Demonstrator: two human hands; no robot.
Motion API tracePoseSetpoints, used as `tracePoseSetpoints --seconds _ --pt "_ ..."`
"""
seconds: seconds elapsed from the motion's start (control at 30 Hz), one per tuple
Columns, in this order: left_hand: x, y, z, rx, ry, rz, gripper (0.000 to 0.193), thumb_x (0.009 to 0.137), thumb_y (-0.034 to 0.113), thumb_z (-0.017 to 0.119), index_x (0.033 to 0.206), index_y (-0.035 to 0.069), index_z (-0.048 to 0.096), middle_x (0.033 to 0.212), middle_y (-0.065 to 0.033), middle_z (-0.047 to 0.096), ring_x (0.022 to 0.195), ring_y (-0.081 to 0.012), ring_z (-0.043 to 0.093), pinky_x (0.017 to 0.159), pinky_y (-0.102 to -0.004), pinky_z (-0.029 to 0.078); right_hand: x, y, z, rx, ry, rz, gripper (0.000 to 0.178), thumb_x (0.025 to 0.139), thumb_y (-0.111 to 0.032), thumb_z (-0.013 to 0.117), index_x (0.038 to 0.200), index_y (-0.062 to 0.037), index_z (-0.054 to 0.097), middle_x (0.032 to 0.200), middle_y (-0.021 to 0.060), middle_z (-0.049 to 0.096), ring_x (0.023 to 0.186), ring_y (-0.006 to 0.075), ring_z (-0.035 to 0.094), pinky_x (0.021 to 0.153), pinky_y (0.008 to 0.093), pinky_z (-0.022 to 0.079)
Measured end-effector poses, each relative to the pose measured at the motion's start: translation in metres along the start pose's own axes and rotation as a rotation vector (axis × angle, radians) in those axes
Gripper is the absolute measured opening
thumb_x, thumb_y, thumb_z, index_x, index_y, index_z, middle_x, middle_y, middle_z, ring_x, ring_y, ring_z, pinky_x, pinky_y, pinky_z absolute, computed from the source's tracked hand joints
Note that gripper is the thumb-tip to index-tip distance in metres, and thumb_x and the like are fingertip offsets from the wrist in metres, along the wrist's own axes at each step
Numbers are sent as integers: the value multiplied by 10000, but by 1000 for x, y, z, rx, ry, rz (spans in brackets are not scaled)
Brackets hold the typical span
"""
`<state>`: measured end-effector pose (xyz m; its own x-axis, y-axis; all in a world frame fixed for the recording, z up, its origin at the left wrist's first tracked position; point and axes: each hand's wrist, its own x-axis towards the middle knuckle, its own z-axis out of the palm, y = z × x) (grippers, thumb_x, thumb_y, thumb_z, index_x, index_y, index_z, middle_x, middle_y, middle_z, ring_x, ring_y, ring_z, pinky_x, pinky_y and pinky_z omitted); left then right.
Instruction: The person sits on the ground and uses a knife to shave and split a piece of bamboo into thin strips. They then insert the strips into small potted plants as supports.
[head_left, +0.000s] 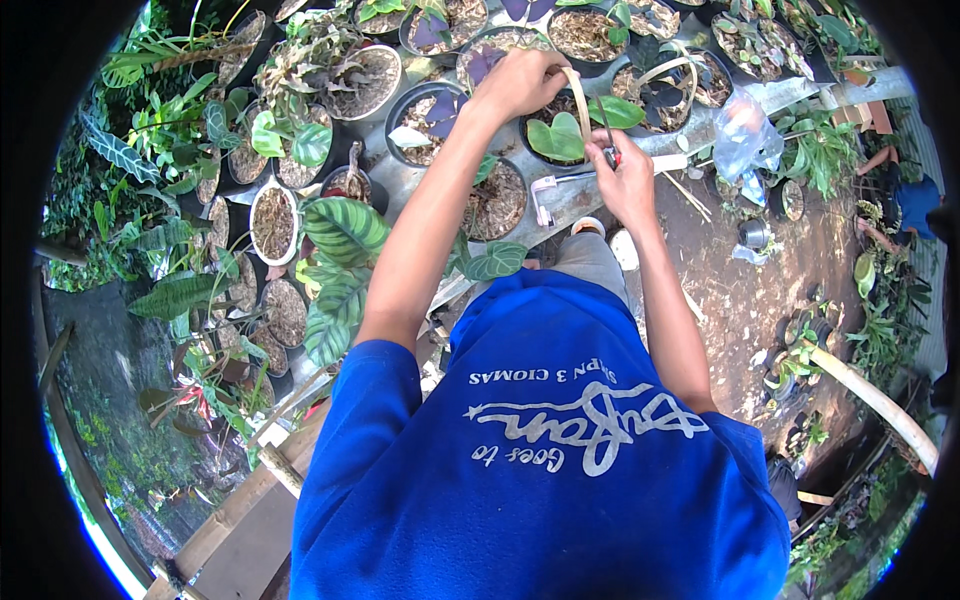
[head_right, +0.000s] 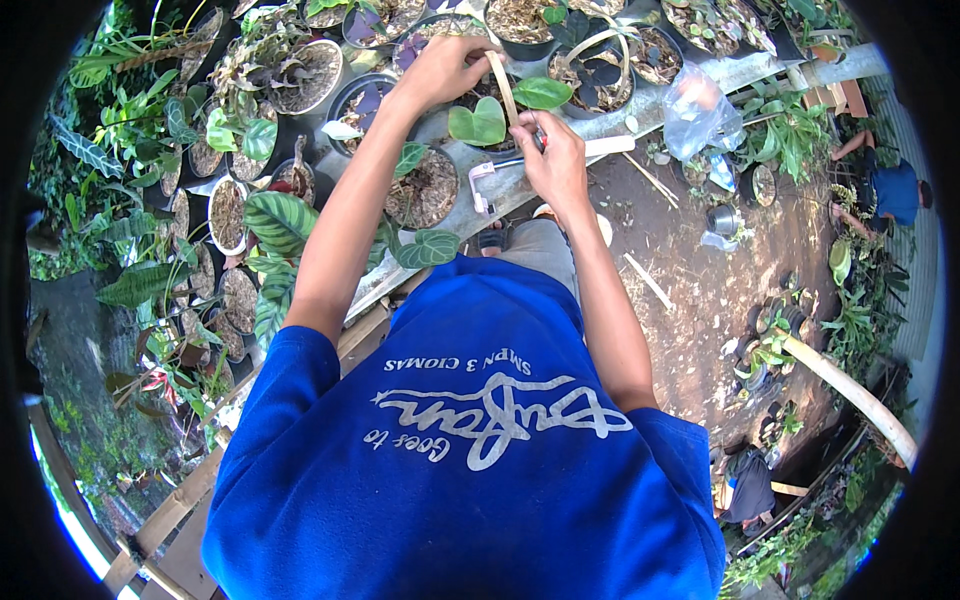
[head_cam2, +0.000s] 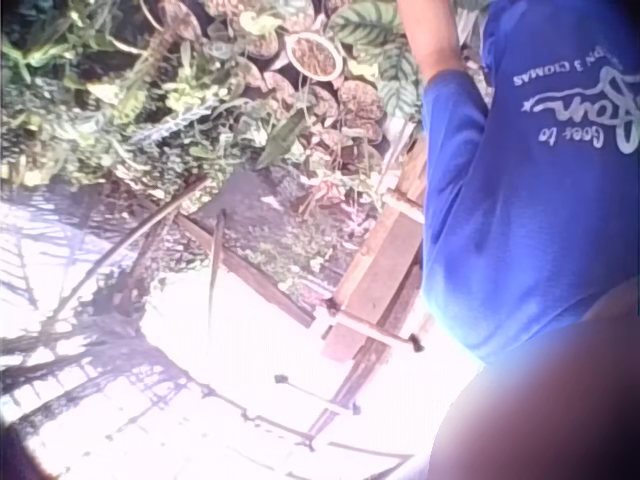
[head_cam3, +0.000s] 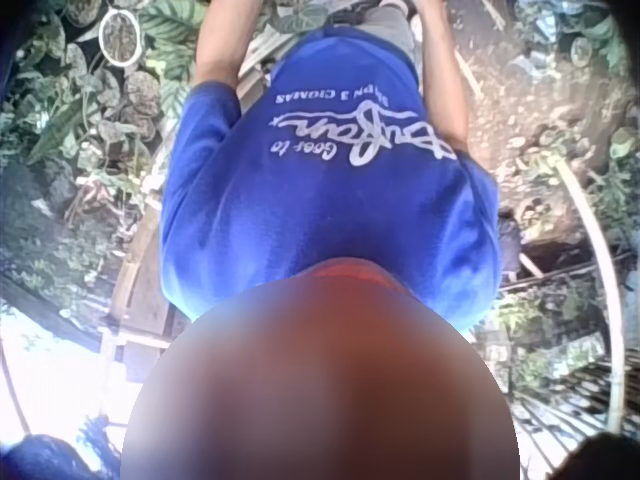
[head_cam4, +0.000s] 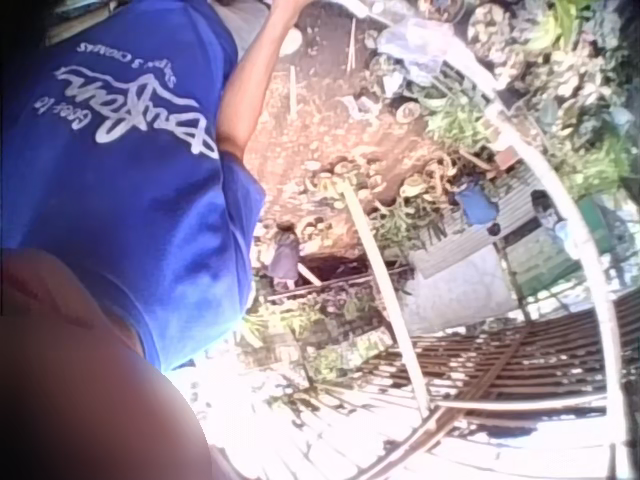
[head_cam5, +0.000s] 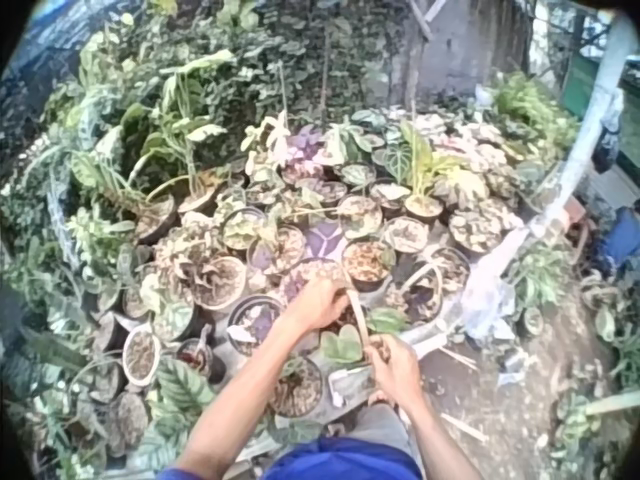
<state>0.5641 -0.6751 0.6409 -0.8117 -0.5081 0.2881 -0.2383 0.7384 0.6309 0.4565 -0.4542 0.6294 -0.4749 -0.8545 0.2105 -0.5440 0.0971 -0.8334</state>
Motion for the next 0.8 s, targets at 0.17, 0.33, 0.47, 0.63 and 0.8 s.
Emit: tracePoseSetpoints --seconds 0.17,0.33,0.47,0.63,0.8 --pt "-4 7 -5 -8 45 53 235 907 161 671 1085 82 802 874 -195 761 834 -376 751 793 -456 602 -1 2 2 11 2 -1 193 949 -89 735 1121 -4 718 959 148 771 884 218 746 813 346 554" --pt "-6 14 -8 24 82 57 228 917 147 655 1077 90 807 878 -197 761 842 -382 748 806 -473 601 2 5 7 79 36 -24 169 917 -101 762 1058 -10 737 1004 173 761 915 324 743 819 392 547" --pt "-7 18 -10 23 54 1 233 914 153 664 1087 93 808 883 -197 762 846 -386 748 812 -477 601 3 7 9 67 27 -51 167 909 -101 767 1045 -9 738 1003 171 758 923 339 738 832 404 548" --pt "-12 20 -11 -14 10 24 243 891 145 691 1096 81 805 897 -204 764 857 -387 752 811 -457 606 -3 9 6 15 6 -80 168 898 -104 772 1033 -9 738 986 171 747 917 359 726 825 425 543" --pt "-18 18 -9 -4 29 51 234 898 88 720 1117 71 798 961 -184 782 895 -370 761 804 -427 604 -8 12 4 -13 2 -80 174 883 -115 792 1016 -14 747 971 175 719 897 360 708 811 432 536"
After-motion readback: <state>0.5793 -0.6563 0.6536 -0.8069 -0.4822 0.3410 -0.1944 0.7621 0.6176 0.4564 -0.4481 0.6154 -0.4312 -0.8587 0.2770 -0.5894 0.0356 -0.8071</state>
